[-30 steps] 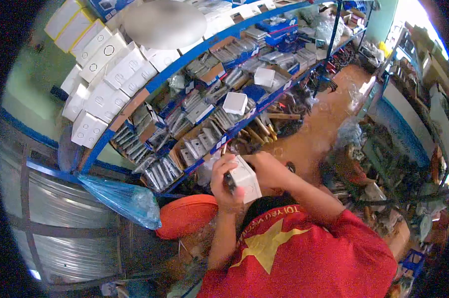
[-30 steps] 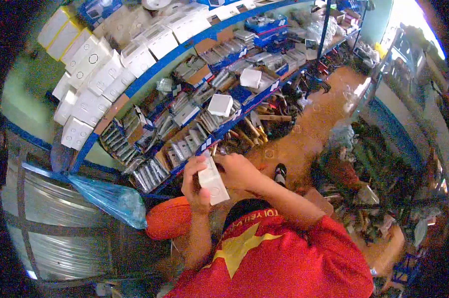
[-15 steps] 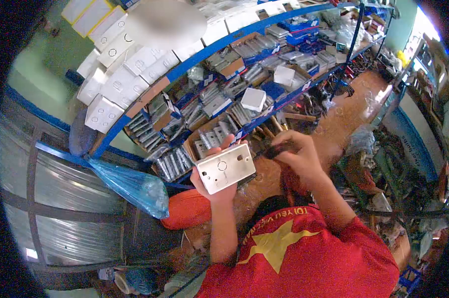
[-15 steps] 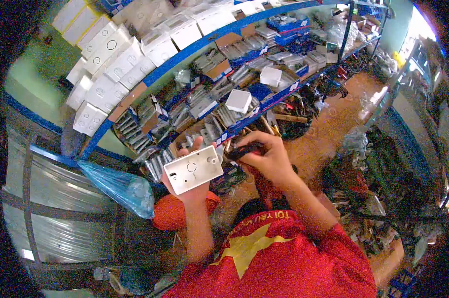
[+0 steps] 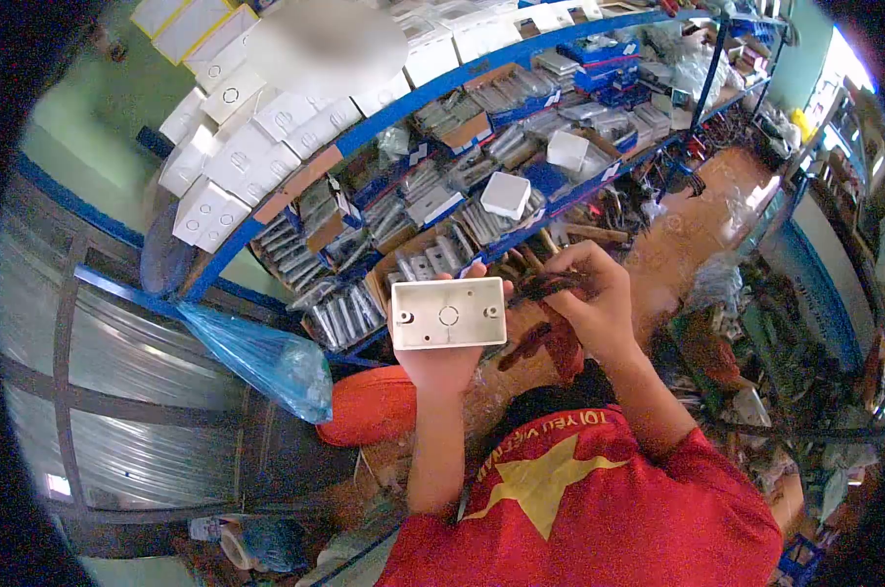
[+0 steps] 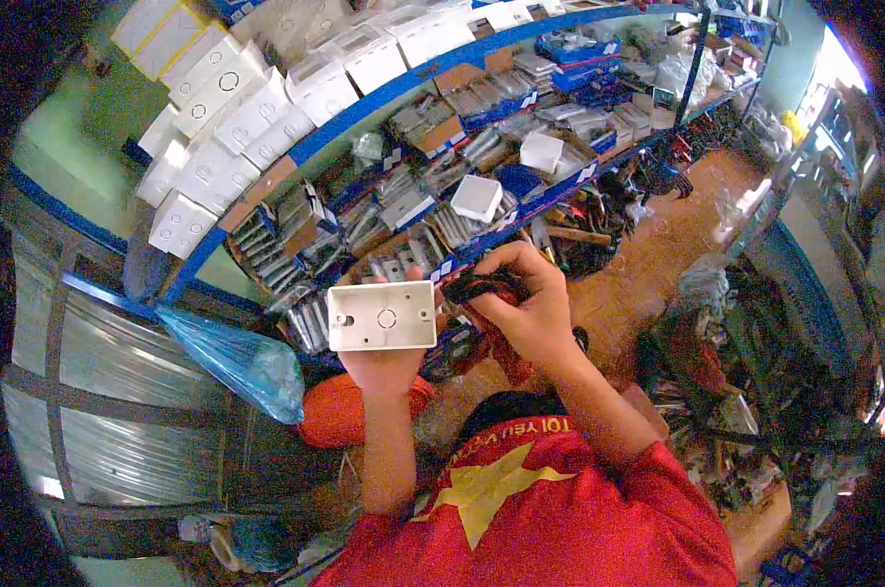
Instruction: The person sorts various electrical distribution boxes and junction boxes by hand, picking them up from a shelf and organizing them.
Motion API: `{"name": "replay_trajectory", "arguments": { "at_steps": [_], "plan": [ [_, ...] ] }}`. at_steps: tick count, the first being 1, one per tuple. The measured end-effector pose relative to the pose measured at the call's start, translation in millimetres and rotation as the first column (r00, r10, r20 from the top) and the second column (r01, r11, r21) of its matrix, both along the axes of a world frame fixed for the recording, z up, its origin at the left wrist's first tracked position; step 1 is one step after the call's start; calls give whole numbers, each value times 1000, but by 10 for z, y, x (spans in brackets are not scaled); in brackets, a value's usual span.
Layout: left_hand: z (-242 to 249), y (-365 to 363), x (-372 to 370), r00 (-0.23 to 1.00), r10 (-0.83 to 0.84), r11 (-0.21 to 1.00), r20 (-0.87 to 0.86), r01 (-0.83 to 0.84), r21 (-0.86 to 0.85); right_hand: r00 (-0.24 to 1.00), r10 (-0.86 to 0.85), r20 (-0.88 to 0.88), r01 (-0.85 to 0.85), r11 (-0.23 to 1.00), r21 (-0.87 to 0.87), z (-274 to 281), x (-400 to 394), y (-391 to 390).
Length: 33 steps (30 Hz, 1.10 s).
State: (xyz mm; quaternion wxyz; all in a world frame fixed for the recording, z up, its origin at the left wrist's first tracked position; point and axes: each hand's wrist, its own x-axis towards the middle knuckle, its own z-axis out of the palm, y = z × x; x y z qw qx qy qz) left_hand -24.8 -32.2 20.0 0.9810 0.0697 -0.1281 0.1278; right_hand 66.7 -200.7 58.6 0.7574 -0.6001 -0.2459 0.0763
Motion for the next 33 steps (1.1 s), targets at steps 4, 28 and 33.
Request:
{"name": "replay_trajectory", "arguments": {
  "at_steps": [4, 28, 33],
  "plan": [
    [35, -5, -42, 992, -38, 998, -124, 44, 44, 989, -20, 145, 25, 999, -31, 16, 3, 15],
    [-190, -32, -132, 894, 340, 832, -290, -143, 536, 821, 65, 567, 188, 907, -376, -240, -109, 461],
    [-144, 21, -125, 869, 394, 819, -298, -185, 543, 910, 168, 380, -105, 978, -180, -258, -10, 415]
  ]
}}
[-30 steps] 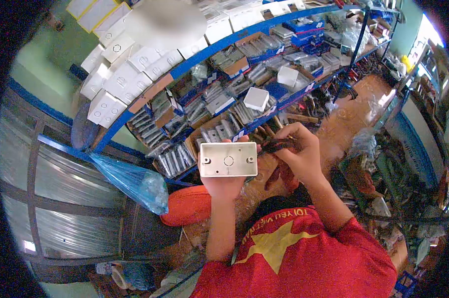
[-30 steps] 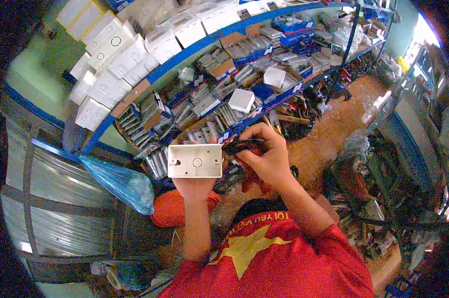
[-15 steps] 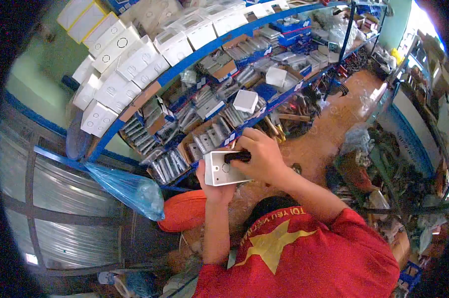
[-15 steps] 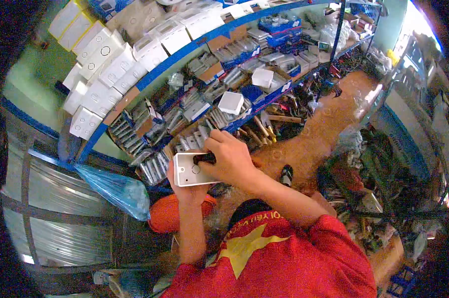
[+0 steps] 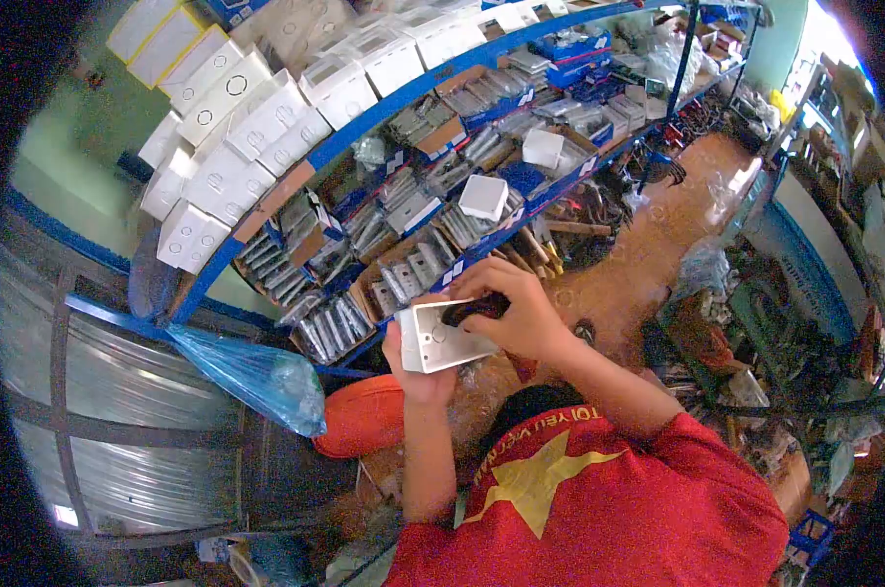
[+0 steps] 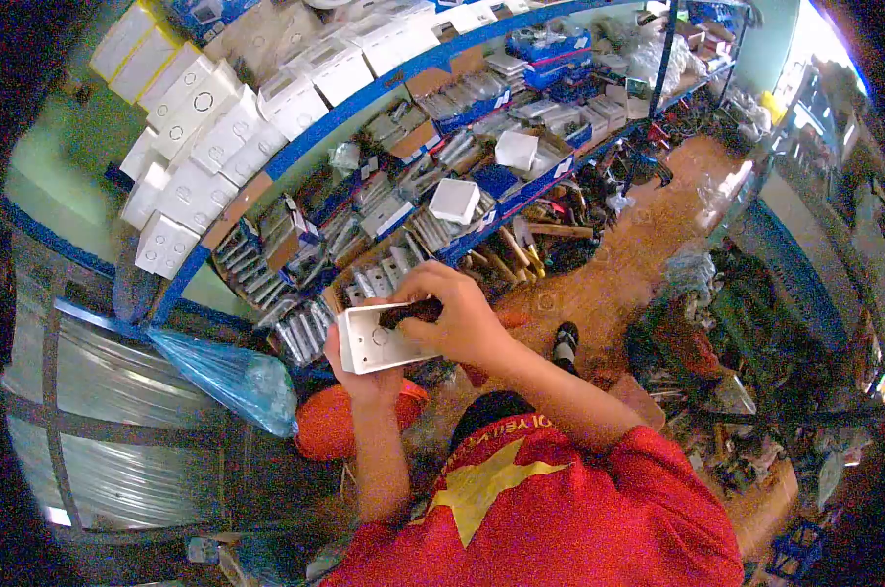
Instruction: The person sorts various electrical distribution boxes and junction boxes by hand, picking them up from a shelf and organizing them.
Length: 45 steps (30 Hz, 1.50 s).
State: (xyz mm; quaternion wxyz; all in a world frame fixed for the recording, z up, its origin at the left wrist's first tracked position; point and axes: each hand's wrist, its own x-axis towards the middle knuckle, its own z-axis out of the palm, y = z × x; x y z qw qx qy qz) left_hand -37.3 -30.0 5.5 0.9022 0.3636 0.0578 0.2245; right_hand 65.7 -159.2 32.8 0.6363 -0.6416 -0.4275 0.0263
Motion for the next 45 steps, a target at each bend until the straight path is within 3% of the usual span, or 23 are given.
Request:
{"name": "replay_trajectory", "arguments": {
  "at_steps": [3, 4, 7, 8, 9, 11, 12, 13, 17, 19, 21, 24, 25, 27, 28, 30, 32, 34, 37, 40, 41, 43, 45],
  "plan": [
    [0, -69, 28, 999, -35, 991, 1, 35, 128, 979, -168, 114, 179, 980, -91, 73, -72, 36],
    [-5, -134, 36, 998, 46, 986, -32, -40, 159, 983, -179, 38, 182, 977, -111, 50, -93, 66],
    [-230, -78, -45, 959, 97, 984, -267, -53, 169, 992, -110, -56, 95, 968, -233, -188, 24, 123],
    [-327, -24, -99, 959, 18, 990, -282, 22, 139, 988, -74, -137, 36, 965, -260, -198, 22, 115],
    [-403, -40, -66, 952, 125, 973, -279, -63, 221, 990, -90, -110, 55, 955, -292, -208, -13, 122],
    [-350, -51, -56, 985, 100, 968, -142, -64, 241, 990, -143, -10, 135, 951, -277, -172, -93, 95],
    [-171, -20, 11, 997, 70, 848, -35, -41, 528, 991, -132, -27, 123, 968, -219, -236, -93, 89],
    [-31, -30, 16, 993, 90, 762, -73, -22, 647, 992, -119, -49, 110, 980, -165, -347, -82, 81],
    [-264, 23, 136, 983, 186, 922, 6, -177, 343, 944, -42, -326, 8, 995, -104, -354, 59, -151],
    [-258, 98, 195, 974, 224, 960, 37, -227, 167, 952, -77, -295, 56, 995, -79, -484, 215, -257],
    [-110, 193, 217, 967, 254, 960, 34, -256, 109, 923, -107, -369, 60, 989, -135, -583, 358, -424],
    [421, 497, 340, 910, 333, 886, 248, -392, 247, 828, -112, -550, 12, 983, -182, -1022, 602, -630],
    [584, 602, 403, 836, 411, 848, 364, -497, 184, 770, -102, -630, 9, 989, -150, -1110, 677, -709],
    [1269, 837, 540, 772, 330, 696, 543, -587, 412, 628, -73, -775, 0, 996, -94, -1292, 830, -855],
    [1638, 856, 546, 788, 341, 625, 513, -598, 502, 637, -89, -766, 26, 995, -94, -1392, 913, -907],
    [2128, 975, 829, 671, 357, 304, 649, -741, 599, 653, -114, -749, 74, 993, -87, -1548, 1157, -970],
    [2603, 1180, 1156, 593, 320, -51, 739, -768, 638, 582, -118, -805, 67, 993, -97, -1524, 1420, -1007],
    [2961, 1341, 1551, 595, 278, -229, 754, -721, 654, 520, -75, -851, 50, 997, -57, -1520, 1697, -1048],
    [3137, 1353, 2122, 743, 414, -40, 527, -563, 826, 471, -113, -875, 38, 993, -108, -1314, 2113, -1096],
    [3185, 1277, 2502, 806, 488, -63, 334, -349, 935, 602, -96, -793, 87, 995, -55, -1865, 2486, -1294],
    [3236, 1331, 2619, 750, 507, -184, 424, -387, 904, 666, -80, -742, 92, 995, -25, -1902, 2789, -1254],
    [3308, 1528, 2750, 627, 535, -413, 567, -392, 822, 527, -51, -848, 87, 996, -6, -1302, 2894, -1330],
    [3473, 1720, 2774, 651, 598, -485, 468, -172, 858, 393, -106, -913, 47, 994, -95, -977, 3017, -1397]
  ]
}}
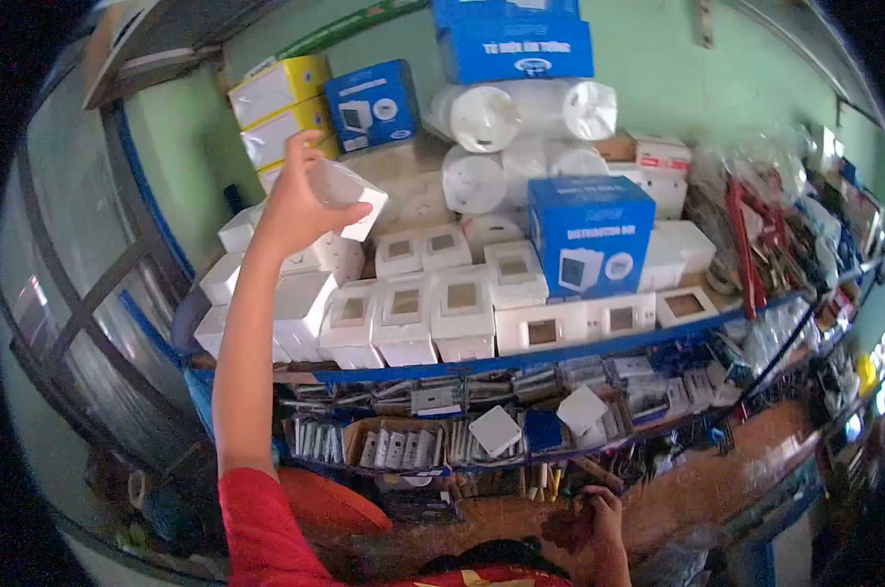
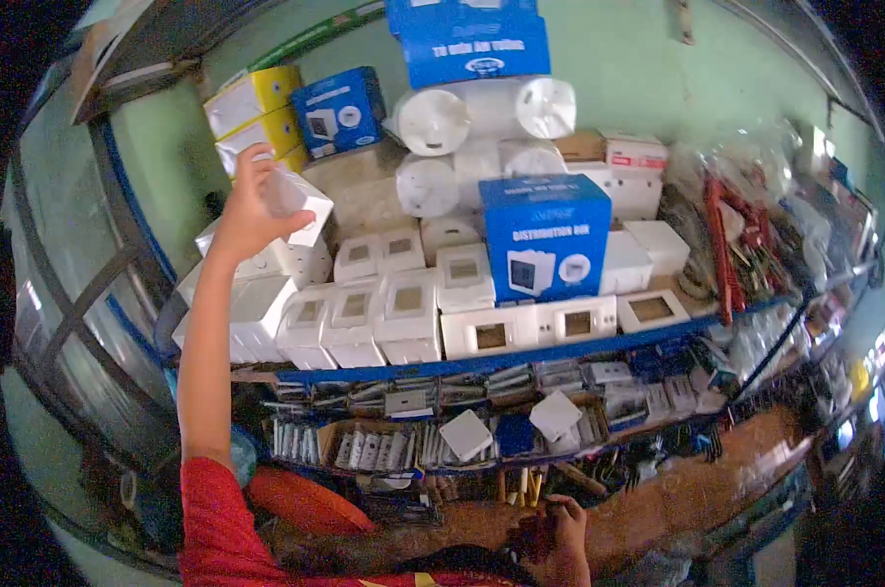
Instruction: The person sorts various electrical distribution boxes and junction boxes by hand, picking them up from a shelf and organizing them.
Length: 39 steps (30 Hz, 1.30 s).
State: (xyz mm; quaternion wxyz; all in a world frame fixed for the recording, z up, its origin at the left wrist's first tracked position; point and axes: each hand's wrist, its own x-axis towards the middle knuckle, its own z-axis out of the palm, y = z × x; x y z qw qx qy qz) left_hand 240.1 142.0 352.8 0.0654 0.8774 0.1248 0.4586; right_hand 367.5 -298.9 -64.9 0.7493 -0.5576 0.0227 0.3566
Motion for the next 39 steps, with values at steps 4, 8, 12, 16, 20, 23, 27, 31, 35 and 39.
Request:
{"name": "replay_trajectory", "arguments": {
  "at_steps": [4, 8, 12, 16, 20, 23, 27, 31, 35, 39],
  "plan": [
    [31, 364, 114, 896, 24, 998, -443, -49, -47, 999, 17, 46, -15, 999, -33, -34, 230, -100],
    [-30, 426, 391, 665, 14, 1000, -747, -30, -8, 981, -35, 190, 21, 997, 75, -644, 496, -99],
    [-6, 311, 563, 408, 112, 989, -906, -136, 60, 982, -76, 174, 73, 997, 20, -373, 351, 60],
    [-147, 602, 543, 324, 54, 997, -944, -76, 31, 987, -84, 137, 81, 996, 31, -119, 157, 262],
    [-277, 698, 558, 330, -15, 992, -944, -116, -57, 992, -117, 49, 111, 987, 113, -305, 88, 427],
    [-275, 732, 557, 349, -41, 993, -936, -92, -77, 995, -91, 46, 87, 992, 90, -291, 63, 502],
    [-263, 846, 506, 454, -85, 991, -887, -52, -122, 994, -17, 112, 11, 998, 59, -360, 81, 512],
    [-270, 685, 532, 409, 4, 988, -913, -145, -60, 982, -72, 175, 58, 995, 86, -539, 67, 455],
    [-303, 750, 664, 301, 35, 983, -953, -184, -22, 995, -102, 7, 101, 991, 92, -583, 56, 337],
    [-210, 512, 660, 263, 74, 966, -962, -258, 4, 986, -168, 18, 163, 973, 161, -668, 62, 213]
  ]
}}
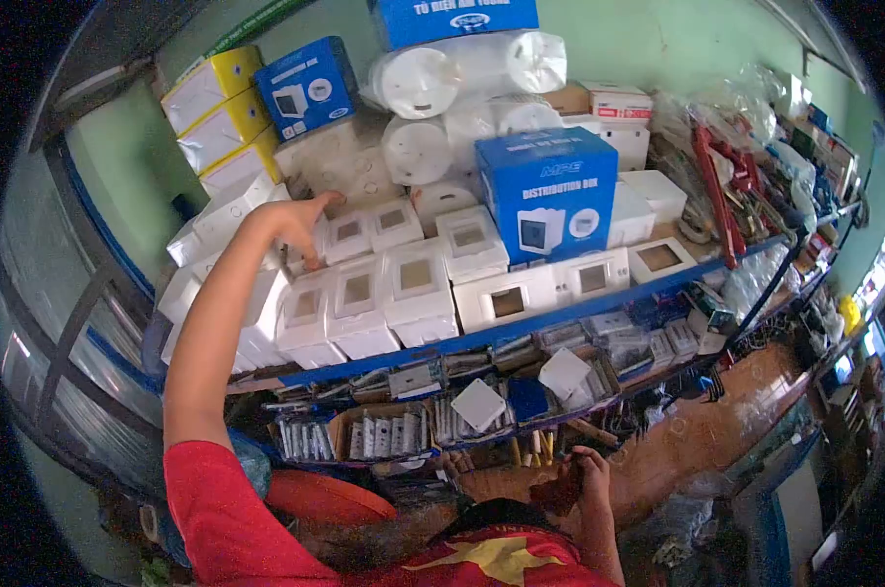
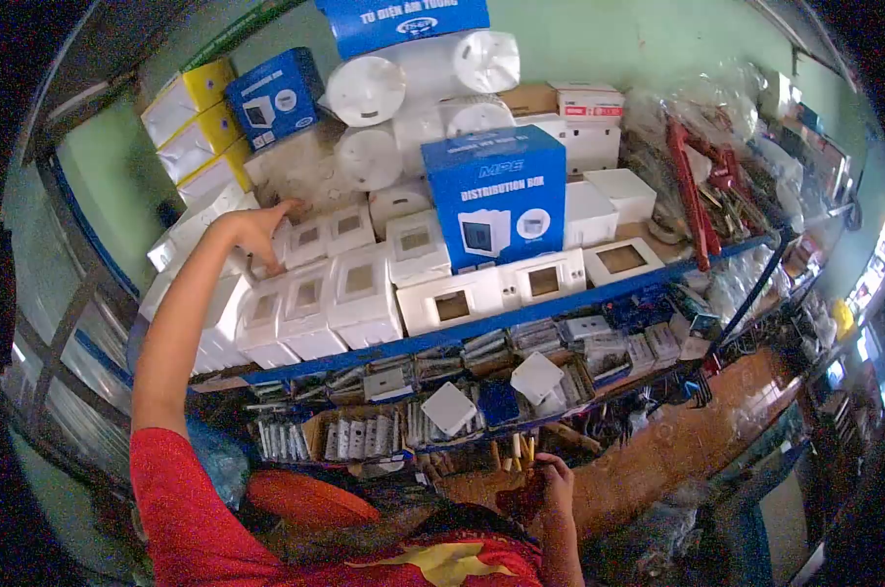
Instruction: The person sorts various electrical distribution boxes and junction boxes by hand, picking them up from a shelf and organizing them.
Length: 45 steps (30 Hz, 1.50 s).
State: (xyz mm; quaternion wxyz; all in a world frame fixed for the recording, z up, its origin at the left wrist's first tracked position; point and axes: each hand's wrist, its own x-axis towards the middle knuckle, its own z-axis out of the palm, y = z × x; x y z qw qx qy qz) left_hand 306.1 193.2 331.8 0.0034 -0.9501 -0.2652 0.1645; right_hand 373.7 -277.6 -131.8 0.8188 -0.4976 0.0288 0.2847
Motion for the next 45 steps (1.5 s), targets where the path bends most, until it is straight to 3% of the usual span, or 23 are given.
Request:
{"name": "replay_trajectory", "arguments": {
  "at_steps": [3, 6, 9, 10, 12, 15, 16, 17, 18, 21, 23, 25, 26, 29, 33, 34, 36, 42, 45],
  "plan": [
    [-85, 80, 67, 997, 68, 991, -44, -63, 116, 1000, -28, -3, 28, 997, -76, 166, -49, -136],
    [1, -21, 76, 998, 14, 993, -64, -6, 118, 994, -86, -69, 80, 994, -79, 33, -76, -275],
    [54, 316, -52, 995, 30, 994, 100, -20, -103, 994, -88, -68, 86, 996, -41, -2, -70, -370],
    [26, 265, -73, 996, 60, 995, 65, -54, -80, 992, -85, -90, 80, 995, -57, 92, -104, -398],
    [-72, 90, -39, 995, 103, 994, -2, -103, -40, 999, -40, 29, 42, 997, -63, 29, -107, -473],
    [-156, 297, 4, 997, -80, 997, 12, 80, 18, 999, 0, 53, 5, 996, -93, -134, -95, -464],
    [-23, 53, -46, 996, -2, 1000, 88, 4, -25, 999, -13, 34, 17, 994, -106, -146, -107, -498],
    [-65, 351, -44, 983, -114, 987, 145, 129, -95, 1000, -2, 11, 3, 992, -126, -68, -146, -533],
    [-68, 405, -84, 986, -22, 986, 167, 49, -159, 1000, 3, -13, -5, 989, -145, 63, -170, -523],
    [-246, 585, -172, 948, -11, 969, 317, 87, -229, 991, -50, -125, 39, 995, -90, 357, -198, -487],
    [-263, 569, -159, 950, -58, 967, 306, 130, -218, 981, -69, -182, 66, 998, -23, 313, -213, -492],
    [-78, 213, -134, 967, 29, 985, 253, 15, -170, 975, -75, -208, 83, 996, 31, 142, -173, -484],
    [-24, 84, -103, 971, 74, 989, 229, -41, -143, 982, -60, -178, 66, 998, 24, 122, -161, -521],
    [-198, 583, -149, 938, 121, 969, 324, -41, -243, 992, -37, -119, 36, 999, -8, 143, -138, -585],
    [-206, 221, -70, 988, 46, 999, 147, -47, 5, 991, -98, -94, 92, 994, -60, 77, -137, -693],
    [-227, 196, -29, 991, 120, 992, 65, -121, 18, 992, -102, -80, 97, 993, -66, 85, -134, -702],
    [-184, 104, 58, 994, 97, 993, -43, -93, 76, 990, -106, -93, 101, 993, -58, 22, -133, -791],
    [-75, 380, -130, 974, 122, 990, 189, -107, -89, 987, -150, -55, 147, 987, -58, 215, -123, -859],
    [-191, 428, -154, 969, 86, 993, 230, -64, -102, 986, -153, -68, 151, 988, -41, -117, -40, -893]
  ]
}}
